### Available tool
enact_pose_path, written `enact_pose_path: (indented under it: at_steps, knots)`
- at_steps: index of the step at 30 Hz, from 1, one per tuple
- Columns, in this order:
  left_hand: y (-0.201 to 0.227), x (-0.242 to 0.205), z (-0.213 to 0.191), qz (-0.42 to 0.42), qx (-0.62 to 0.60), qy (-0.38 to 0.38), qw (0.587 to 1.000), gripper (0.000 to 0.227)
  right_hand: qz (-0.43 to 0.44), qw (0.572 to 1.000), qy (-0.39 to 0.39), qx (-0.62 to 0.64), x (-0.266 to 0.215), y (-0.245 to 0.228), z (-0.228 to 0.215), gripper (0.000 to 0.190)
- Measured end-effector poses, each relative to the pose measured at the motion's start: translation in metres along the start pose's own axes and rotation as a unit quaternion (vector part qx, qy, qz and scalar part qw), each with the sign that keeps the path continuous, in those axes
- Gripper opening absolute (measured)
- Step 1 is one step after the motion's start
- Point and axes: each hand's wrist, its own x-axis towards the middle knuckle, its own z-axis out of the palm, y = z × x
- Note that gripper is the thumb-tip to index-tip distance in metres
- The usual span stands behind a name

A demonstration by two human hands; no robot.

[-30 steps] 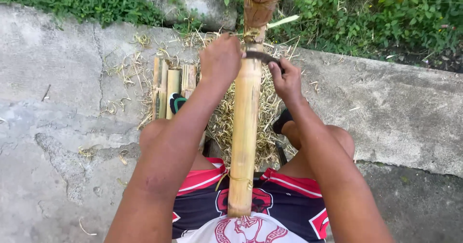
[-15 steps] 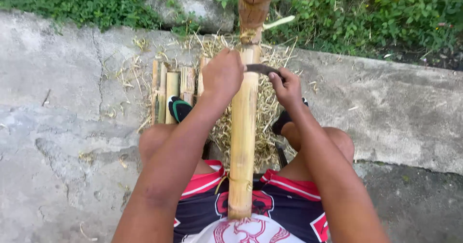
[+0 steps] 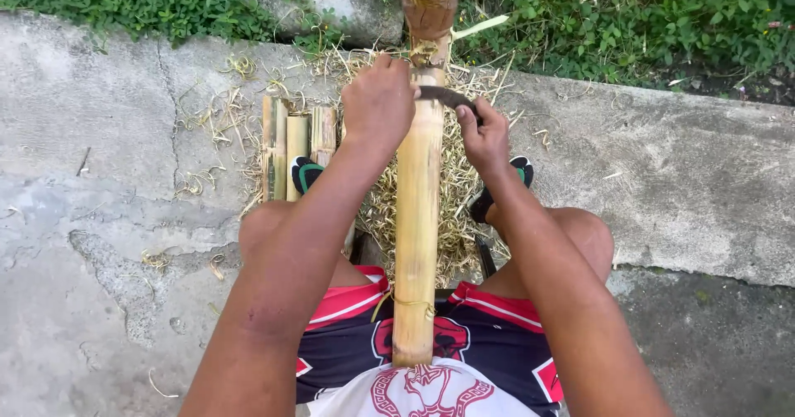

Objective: Stripping the outer layer of a bamboo pole using a curved blade.

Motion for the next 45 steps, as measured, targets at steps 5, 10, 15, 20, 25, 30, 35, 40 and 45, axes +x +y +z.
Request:
enact_pose_path:
  at_steps: [5,10,15,20,25,30,35,40,45]
  knots:
    - [0.003,-0.022,-0.001,-0.01,-0.004,-0.022,1.0,0.027,-0.025,0.999,0.004,-0.048,-0.025,-0.01,-0.004,0.045]
    - [0.006,-0.024,-0.013,0.005,0.008,-0.008,1.0,0.032,0.005,0.999,-0.007,-0.04,-0.036,-0.003,-0.004,0.045]
    - [0.01,-0.091,-0.012,-0.017,-0.014,-0.159,0.987,0.029,0.044,0.999,-0.012,-0.017,-0.118,-0.021,-0.013,0.04]
    - [0.012,-0.141,-0.031,-0.058,-0.082,-0.296,0.95,0.025,0.069,0.986,-0.149,-0.029,-0.151,-0.036,-0.051,0.036]
    - [0.01,-0.096,-0.01,-0.021,-0.064,-0.123,0.99,0.017,0.139,0.973,-0.183,-0.012,-0.092,-0.04,-0.038,0.032]
    - [0.006,-0.041,-0.004,0.029,-0.015,0.007,0.999,0.014,0.098,0.989,-0.066,0.091,-0.042,-0.018,-0.003,0.031]
    - [0.007,-0.047,-0.009,0.028,-0.005,-0.012,1.0,0.012,0.035,0.998,-0.034,0.047,-0.051,-0.012,0.002,0.035]
    - [0.013,-0.062,-0.018,0.015,-0.009,-0.083,0.996,0.021,0.061,0.994,-0.077,0.046,-0.068,-0.013,-0.005,0.033]
    - [0.01,-0.086,-0.021,0.03,-0.017,-0.043,0.998,0.018,0.049,0.996,-0.069,-0.019,-0.087,-0.028,-0.011,0.036]
